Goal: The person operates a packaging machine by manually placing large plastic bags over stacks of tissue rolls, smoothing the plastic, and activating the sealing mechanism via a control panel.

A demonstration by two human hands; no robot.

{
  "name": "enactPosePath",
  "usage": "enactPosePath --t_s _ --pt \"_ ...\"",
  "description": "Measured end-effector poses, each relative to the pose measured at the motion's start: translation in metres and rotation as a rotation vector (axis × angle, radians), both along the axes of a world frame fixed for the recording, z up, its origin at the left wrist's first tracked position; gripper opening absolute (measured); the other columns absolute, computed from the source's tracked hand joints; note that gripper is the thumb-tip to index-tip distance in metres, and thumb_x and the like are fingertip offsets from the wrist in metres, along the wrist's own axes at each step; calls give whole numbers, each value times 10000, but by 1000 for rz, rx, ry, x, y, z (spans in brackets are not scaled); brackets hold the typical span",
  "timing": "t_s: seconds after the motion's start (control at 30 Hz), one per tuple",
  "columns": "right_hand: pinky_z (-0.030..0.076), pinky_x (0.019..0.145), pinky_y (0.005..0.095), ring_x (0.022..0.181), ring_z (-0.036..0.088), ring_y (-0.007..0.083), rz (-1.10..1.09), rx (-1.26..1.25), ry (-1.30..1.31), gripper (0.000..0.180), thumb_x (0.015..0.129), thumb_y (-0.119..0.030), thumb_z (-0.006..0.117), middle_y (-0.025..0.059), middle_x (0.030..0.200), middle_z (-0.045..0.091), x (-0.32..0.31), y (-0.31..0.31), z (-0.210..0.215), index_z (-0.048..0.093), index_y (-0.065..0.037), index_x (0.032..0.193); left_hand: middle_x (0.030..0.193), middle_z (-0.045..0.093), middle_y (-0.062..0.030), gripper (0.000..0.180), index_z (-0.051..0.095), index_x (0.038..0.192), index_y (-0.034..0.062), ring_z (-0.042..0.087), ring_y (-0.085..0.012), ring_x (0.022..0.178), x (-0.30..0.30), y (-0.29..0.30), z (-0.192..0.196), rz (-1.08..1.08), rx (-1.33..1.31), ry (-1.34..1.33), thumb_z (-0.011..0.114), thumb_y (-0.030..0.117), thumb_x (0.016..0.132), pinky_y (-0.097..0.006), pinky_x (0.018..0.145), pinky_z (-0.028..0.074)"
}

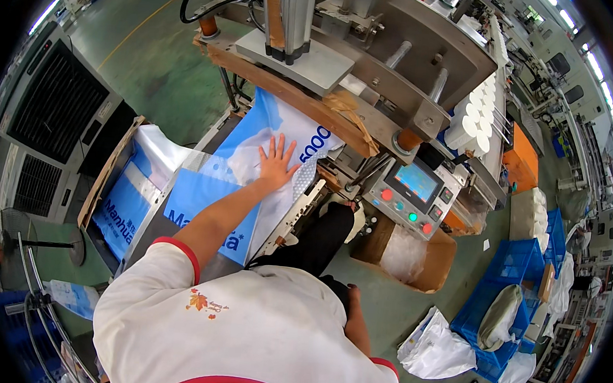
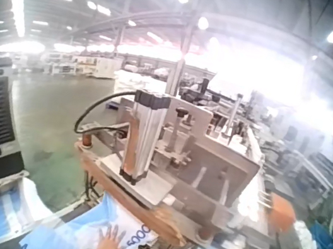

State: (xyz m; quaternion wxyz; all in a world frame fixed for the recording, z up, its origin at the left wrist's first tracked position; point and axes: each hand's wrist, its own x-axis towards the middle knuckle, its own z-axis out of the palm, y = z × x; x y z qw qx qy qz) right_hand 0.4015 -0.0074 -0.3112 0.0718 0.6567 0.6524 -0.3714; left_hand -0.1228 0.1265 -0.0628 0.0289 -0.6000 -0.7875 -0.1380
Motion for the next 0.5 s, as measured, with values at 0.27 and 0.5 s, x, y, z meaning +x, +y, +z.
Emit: enactPosePath --t_s 0.27,0.5 --pt "494 795 384 892 631 297 123 -125 -98 241 798 -209 566 163 948 662 -2 10 21 674 -75 967 1489 -38 -249 825 81 1462 171 -24 -501 1342 -6 22 -26 -41 436 -4 476 555 847 -704 993 31" --pt "492 731 389 811 635 275 186 -103 -27 223 847 -217 527 161 895 662 -35 39 44 663 -53 911 1483 -4 -244 836 131 1433 151 20 -532 1320 -5 -7 -3 -77 723 -58 563 509 814 -715 987 37"
